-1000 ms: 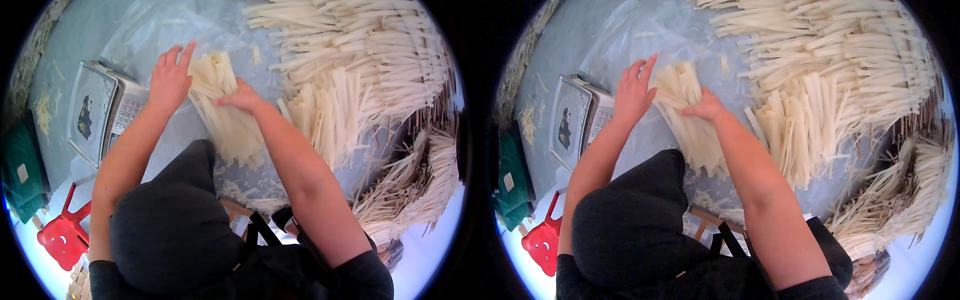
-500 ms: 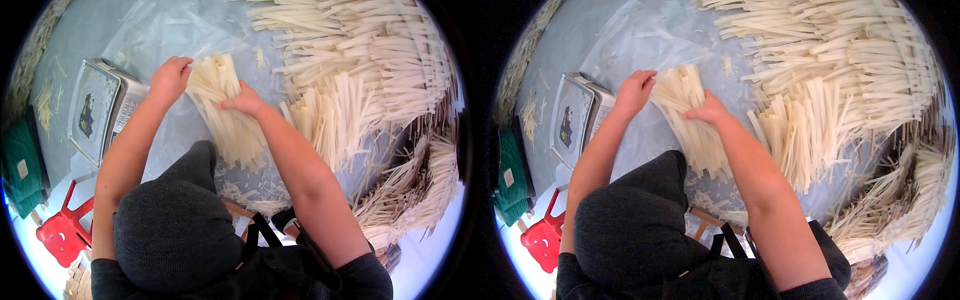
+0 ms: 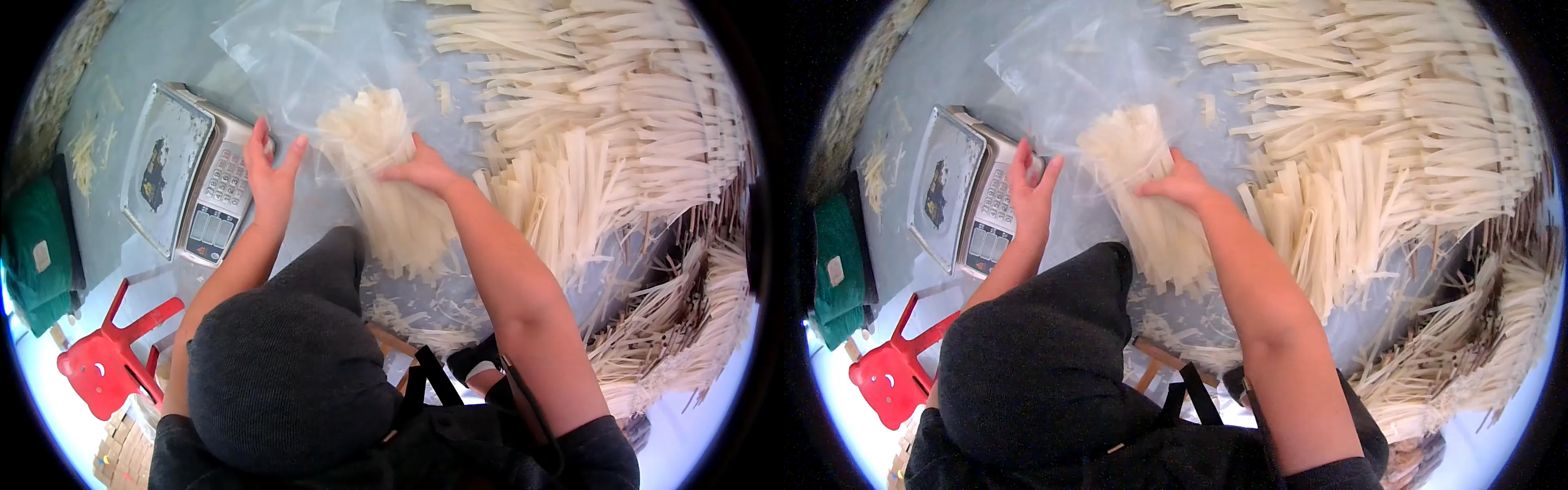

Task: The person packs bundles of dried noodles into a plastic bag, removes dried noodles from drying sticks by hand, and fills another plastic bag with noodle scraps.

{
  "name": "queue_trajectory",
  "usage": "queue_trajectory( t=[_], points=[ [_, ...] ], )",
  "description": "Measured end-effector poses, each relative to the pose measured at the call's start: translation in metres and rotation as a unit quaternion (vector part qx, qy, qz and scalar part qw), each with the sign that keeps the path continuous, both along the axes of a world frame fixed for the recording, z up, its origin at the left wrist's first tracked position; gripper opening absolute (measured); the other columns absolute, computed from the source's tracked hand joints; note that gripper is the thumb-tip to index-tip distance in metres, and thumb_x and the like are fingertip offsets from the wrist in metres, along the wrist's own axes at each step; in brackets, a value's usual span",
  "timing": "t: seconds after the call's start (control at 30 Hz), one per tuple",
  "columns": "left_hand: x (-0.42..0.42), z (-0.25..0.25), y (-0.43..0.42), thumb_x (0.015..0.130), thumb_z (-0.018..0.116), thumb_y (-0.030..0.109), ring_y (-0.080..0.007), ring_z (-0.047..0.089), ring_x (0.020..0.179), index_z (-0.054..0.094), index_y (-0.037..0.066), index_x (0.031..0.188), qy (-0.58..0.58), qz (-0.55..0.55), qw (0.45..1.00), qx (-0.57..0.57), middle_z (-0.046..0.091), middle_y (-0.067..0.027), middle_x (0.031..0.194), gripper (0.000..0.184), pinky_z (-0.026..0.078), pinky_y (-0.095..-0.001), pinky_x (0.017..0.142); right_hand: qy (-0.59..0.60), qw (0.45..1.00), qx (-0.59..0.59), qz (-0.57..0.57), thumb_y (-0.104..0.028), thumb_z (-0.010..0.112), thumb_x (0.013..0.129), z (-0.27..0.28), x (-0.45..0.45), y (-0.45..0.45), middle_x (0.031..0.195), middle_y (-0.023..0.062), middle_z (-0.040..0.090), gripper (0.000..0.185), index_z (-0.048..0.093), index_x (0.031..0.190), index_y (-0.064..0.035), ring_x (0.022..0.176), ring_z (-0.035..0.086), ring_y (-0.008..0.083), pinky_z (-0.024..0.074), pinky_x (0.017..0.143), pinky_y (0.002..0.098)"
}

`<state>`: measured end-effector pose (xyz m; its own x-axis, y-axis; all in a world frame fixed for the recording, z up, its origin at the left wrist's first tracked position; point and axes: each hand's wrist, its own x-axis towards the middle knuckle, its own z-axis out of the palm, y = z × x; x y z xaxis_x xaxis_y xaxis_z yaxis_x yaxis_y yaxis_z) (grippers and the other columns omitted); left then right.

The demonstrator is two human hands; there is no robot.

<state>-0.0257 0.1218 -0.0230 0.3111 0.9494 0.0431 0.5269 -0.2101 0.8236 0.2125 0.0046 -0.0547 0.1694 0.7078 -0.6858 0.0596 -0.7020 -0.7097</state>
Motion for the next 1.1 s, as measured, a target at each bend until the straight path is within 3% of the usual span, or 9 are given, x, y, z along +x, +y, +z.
queue_trajectory(
  t=[0.03,0.07,0.13,0.57,0.73,0.9,0.97,1.03,1.1],
  points=[
    [-0.003,-0.014,0.004,0.086,0.075,0.034,-0.028,0.045,0.128,0.041,0.003,0.142,-0.059,0.12,0.977,-0.163,0.048,-0.0153,0.138,0.073,0.042,-0.0392,0.101,0.012,1.0,-0.01,-0.005,-0.035,0.089,0.056,-0.001,0.001,0.002,0.134,0.0179,0.057,0.102,0.041,0.14,-0.0028,0.125,0.054,0.0293,0.0403,0.107,0.0367],
    [-0.003,-0.015,0.006,0.086,0.075,0.034,-0.028,0.045,0.128,0.041,0.003,0.142,-0.06,0.123,0.977,-0.161,0.048,-0.0153,0.138,0.073,0.042,-0.0392,0.101,0.012,1.0,-0.008,-0.003,-0.035,0.089,0.056,-0.003,0.001,0.003,0.134,0.0179,0.057,0.102,0.041,0.14,-0.0028,0.125,0.054,0.0293,0.0403,0.107,0.0367],
    [-0.002,-0.015,0.006,0.09,0.071,0.038,-0.0279,0.033,0.141,0.011,0.007,0.156,-0.131,0.04,0.867,-0.48,0.034,-0.0173,0.151,0.094,0.036,-0.0429,0.109,0.025,1.0,0.002,-0.009,-0.034,0.089,0.057,-0.005,-0.001,0.004,0.133,0.0175,0.057,0.101,0.041,0.14,-0.0011,0.124,0.054,0.0281,0.0412,0.106,0.0359],
    [0.004,-0.009,-0.06,0.094,0.064,0.044,-0.0245,0.058,0.116,0.044,0.002,0.139,-0.073,-0.21,0.652,-0.725,0.059,-0.0127,0.129,0.064,0.047,-0.0371,0.098,0.23,0.965,0.062,0.112,-0.027,0.088,0.065,0.041,0.012,0.041,0.133,0.0165,0.056,0.101,0.033,0.146,-0.0004,0.121,0.055,0.0273,0.0431,0.104,0.0387],
    [0.018,0.008,-0.074,0.096,0.055,0.053,-0.0183,0.058,0.113,0.057,-0.001,0.128,0.204,-0.494,0.514,-0.671,0.064,-0.0115,0.12,0.063,0.047,-0.0294,0.095,-0.01,0.969,0.029,0.244,-0.039,0.086,0.067,0.012,-0.007,0.019,0.143,0.0183,0.047,0.111,0.023,0.152,-0.0066,0.132,0.046,0.0309,0.0354,0.112,0.0408],
    [0.036,0.069,-0.058,0.1,0.056,0.028,-0.017,0.061,0.104,0.062,0.005,0.124,-0.024,-0.415,0.672,-0.613,0.066,-0.0052,0.114,0.034,0.048,-0.0318,0.091,-0.011,0.969,0.144,0.199,-0.037,0.086,0.065,-0.006,-0.025,-0.01,0.142,0.0221,0.046,0.113,0.022,0.153,-0.0096,0.133,0.045,0.0311,0.0359,0.11,0.0414],
    [0.052,0.08,-0.055,0.1,0.055,0.023,-0.0213,0.062,0.102,0.065,0.005,0.12,-0.041,-0.409,0.729,-0.547,0.066,-0.0055,0.114,0.028,0.048,-0.0334,0.091,0.071,0.982,0.038,0.171,-0.036,0.084,0.068,0.014,-0.032,-0.015,0.137,0.0211,0.05,0.102,0.029,0.15,-0.0112,0.129,0.049,0.0292,0.0395,0.107,0.0417],
    [0.064,0.076,-0.047,0.097,0.055,0.021,-0.0296,0.06,0.109,0.061,0.006,0.126,-0.006,-0.5,0.865,-0.046,0.065,-0.0096,0.119,0.033,0.046,-0.0364,0.098,-0.028,0.976,0.097,0.191,-0.039,0.078,0.071,-0.011,-0.058,-0.024,0.132,0.0196,0.056,0.083,0.043,0.141,-0.009,0.125,0.052,0.0301,0.0414,0.105,0.0414],
    [0.059,0.028,-0.05,0.096,0.055,0.021,-0.0315,0.058,0.112,0.061,0.006,0.126,0.067,-0.508,0.856,0.067,0.064,-0.0112,0.121,0.035,0.044,-0.0387,0.1,-0.155,0.944,0.187,0.221,-0.042,0.074,0.074,-0.012,-0.063,-0.039,0.129,0.0186,0.059,0.071,0.054,0.132,-0.0063,0.122,0.054,0.0315,0.0422,0.104,0.041]
  ],
)
